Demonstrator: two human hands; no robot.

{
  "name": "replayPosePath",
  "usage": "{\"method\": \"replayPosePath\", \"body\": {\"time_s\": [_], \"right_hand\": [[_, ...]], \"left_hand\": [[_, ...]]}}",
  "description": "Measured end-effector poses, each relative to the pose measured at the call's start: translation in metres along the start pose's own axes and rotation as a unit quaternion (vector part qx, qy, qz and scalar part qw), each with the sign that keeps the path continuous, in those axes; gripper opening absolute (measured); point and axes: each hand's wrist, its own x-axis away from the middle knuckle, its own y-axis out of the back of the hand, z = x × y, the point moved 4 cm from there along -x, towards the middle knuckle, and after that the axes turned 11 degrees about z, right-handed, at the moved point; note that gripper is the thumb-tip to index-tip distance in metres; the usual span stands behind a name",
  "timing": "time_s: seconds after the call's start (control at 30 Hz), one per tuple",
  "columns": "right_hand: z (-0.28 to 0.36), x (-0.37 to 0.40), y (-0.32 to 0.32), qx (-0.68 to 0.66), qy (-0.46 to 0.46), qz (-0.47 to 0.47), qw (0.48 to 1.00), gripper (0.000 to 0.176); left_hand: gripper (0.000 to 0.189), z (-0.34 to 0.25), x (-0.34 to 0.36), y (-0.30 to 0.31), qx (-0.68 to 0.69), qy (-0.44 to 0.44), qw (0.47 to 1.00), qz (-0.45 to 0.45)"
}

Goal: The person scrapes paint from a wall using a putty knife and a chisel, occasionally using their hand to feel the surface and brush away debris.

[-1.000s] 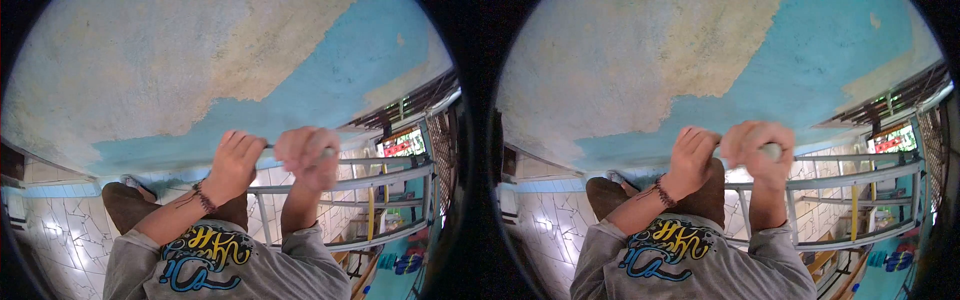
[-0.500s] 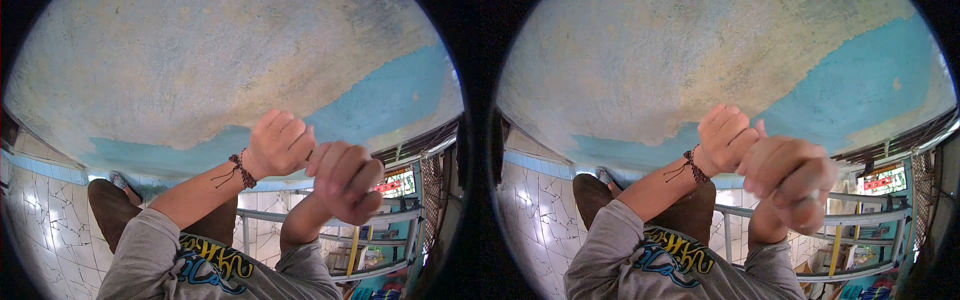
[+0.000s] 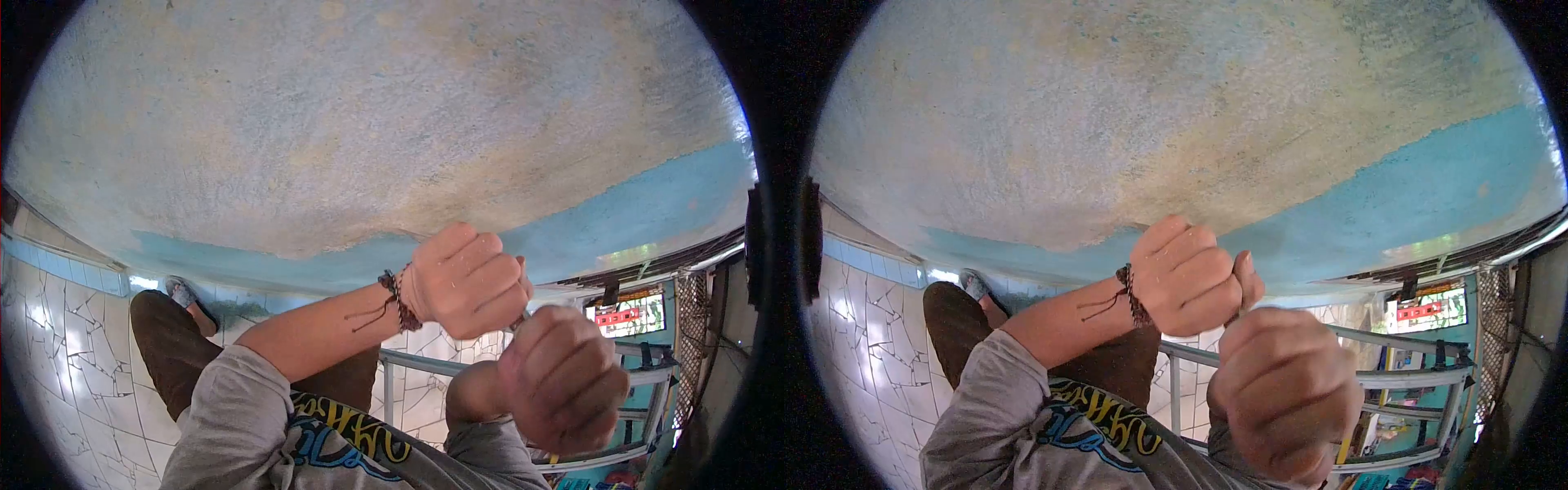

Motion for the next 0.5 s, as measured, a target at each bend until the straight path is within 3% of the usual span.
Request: {"method": "replayPosePath", "body": {"time_s": [0.1,0.2,0.3,0.4,0.5], "right_hand": [[-0.008,0.008,0.003,-0.022,-0.025,-0.096,0.995,0.042],[0.002,-0.001,-0.002,-0.017,0.016,-0.031,0.999,0.040],[-0.013,0.005,-0.005,0.036,0.007,-0.147,0.988,0.042],[-0.011,0.007,-0.006,0.007,-0.018,-0.118,0.993,0.046],[-0.007,0.006,-0.009,-0.002,0.044,-0.096,0.994,0.043]], "left_hand": [[0.030,0.004,0.008,0.000,-0.011,0.013,1.000,0.011],[0.030,0.000,0.000,0.002,-0.014,-0.010,1.000,-0.004],[0.029,0.009,0.012,-0.003,-0.030,-0.009,0.999,0.009],[0.029,0.004,0.011,0.002,-0.024,0.009,1.000,-0.002],[0.031,0.001,0.000,0.005,-0.023,-0.025,0.999,-0.014]]}}
